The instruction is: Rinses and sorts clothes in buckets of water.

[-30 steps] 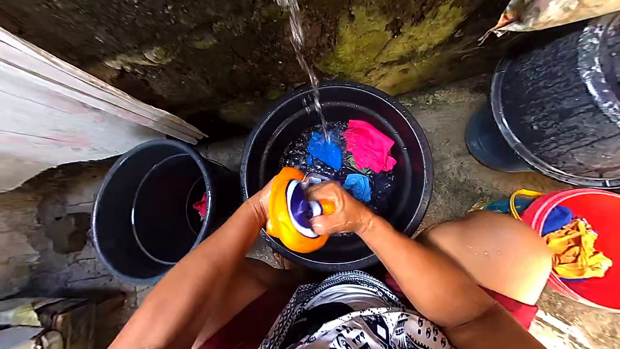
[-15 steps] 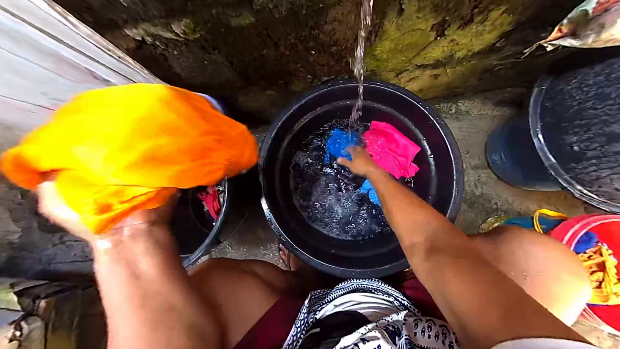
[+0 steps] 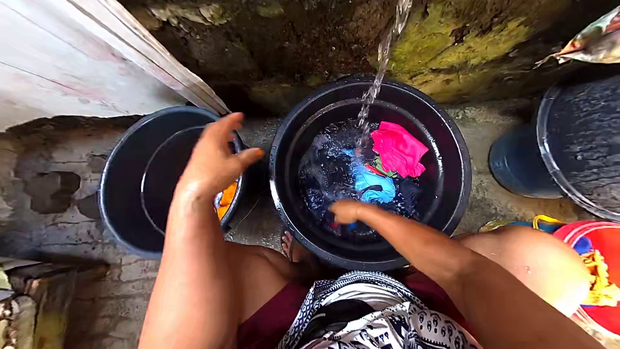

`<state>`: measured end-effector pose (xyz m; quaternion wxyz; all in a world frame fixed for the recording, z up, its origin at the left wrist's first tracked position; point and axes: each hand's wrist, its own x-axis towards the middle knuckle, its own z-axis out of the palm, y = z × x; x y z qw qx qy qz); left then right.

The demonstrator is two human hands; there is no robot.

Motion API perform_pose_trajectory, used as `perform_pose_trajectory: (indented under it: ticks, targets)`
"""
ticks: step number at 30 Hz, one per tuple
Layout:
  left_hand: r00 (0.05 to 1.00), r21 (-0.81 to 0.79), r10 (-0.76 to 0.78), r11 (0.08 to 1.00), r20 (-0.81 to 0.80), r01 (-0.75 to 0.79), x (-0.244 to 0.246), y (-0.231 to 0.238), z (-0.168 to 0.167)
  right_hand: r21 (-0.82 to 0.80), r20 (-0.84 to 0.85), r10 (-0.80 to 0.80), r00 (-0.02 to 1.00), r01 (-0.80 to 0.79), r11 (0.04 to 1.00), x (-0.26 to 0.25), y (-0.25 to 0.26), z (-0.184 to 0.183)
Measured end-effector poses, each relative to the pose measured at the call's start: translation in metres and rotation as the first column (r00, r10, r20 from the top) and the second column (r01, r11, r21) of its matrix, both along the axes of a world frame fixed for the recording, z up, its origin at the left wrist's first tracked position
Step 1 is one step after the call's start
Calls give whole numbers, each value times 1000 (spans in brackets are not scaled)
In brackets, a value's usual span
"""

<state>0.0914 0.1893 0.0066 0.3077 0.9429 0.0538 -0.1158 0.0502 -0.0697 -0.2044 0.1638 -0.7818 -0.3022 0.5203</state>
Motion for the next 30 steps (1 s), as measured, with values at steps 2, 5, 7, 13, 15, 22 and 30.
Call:
perform_pose_trajectory:
  ticks: [2,5,7,13,15,22,30]
  targets:
    - [949,-168,-306,942,-79,290,0,-27,-7,79,49,-89,995,85,993,19,-4,54]
    - [822,-321,-555,807,-126,496,-3,-65,-23,354,189,-194,963,118,928,36,-16,128]
    - [809,-393,-584,760,-63,518,-2,-79,-30,631,125,-402,907,240,738,46,-33,154]
    - [931,-193,-346,912,113,362,11,-79,-14,508,192,-795,576,635,583,48,-66,68]
    - [942,-157,-302,933,145,324,11,-71,-18,113,326,-608,724,609,785,11,-67,6]
    - [959,-315,-53,938,277,143,2,-41,-3,-383,-126,-75,989,21,923,-14,-55,-26]
    - [911,-569,-26,774,413,280,-12,-39,3,184,367,-587,722,562,807,48,-15,-35]
